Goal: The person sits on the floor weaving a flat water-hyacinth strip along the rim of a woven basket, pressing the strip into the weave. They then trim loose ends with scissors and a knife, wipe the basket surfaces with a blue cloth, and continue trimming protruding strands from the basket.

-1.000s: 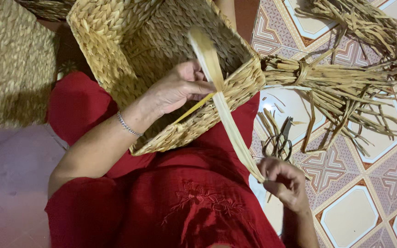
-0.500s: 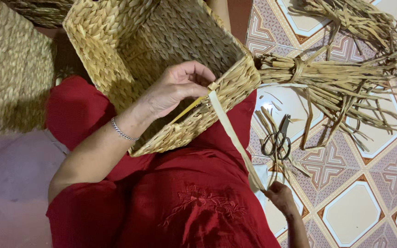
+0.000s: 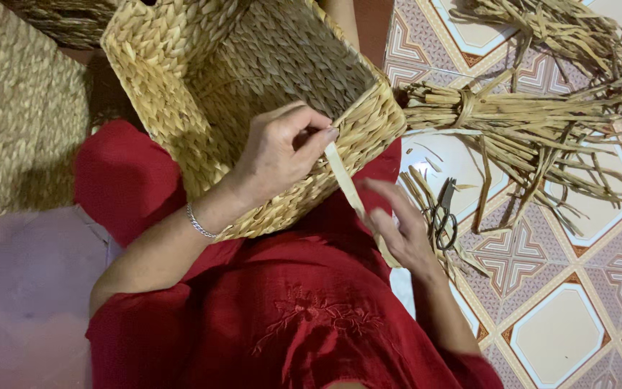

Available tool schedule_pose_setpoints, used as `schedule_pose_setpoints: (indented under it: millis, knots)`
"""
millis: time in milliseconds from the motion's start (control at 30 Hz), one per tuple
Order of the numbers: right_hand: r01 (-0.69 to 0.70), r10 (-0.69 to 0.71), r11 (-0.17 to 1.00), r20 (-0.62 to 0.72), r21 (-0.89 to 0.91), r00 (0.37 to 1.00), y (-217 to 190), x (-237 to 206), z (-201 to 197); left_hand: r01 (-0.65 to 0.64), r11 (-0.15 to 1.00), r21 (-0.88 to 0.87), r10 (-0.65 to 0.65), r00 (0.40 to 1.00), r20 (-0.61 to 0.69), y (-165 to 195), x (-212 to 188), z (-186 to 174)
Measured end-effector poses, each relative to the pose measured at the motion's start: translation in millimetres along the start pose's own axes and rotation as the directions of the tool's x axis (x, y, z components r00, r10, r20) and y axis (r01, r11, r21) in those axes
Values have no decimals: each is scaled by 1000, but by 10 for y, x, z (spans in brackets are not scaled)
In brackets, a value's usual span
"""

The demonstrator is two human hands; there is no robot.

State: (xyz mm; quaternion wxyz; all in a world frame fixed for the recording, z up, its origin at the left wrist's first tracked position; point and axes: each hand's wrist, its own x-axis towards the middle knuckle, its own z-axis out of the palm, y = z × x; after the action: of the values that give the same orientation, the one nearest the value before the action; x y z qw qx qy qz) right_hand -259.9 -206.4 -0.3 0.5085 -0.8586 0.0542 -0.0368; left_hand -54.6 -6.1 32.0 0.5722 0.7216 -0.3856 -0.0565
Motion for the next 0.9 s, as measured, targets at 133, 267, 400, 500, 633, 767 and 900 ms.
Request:
schedule_pose_setpoints:
  millis: [133,267,400,500,633,767,900]
  knots:
    - [35,-32,997,-59,64,998,-302,465,231,-176,945,274,201,977,-66,94,-46,22]
    - [164,-168,985,-83,-46,982,-316,489,333,-212,894,396,255,965,-59,112,-93,86]
    - [211,-234,962,-128,-174,964,-249,392,452,-248,806,538,295,955,-1,28,-162,183]
    - [246,-270,952,-123,-184,955,-194,337,540,-235,784,574,271,962,24,-58,-225,245]
    - [241,-265,954,-122,-179,957,-119,299,612,-221,830,513,232,972,43,-156,-205,277]
    - [282,-308,945,-154,-165,939,-49,319,655,20,997,69,-28,993,117,-282,-8,139]
    - [276,-294,952,-139,-136,946,-26,327,677,232,954,-189,-198,963,183,-366,156,19]
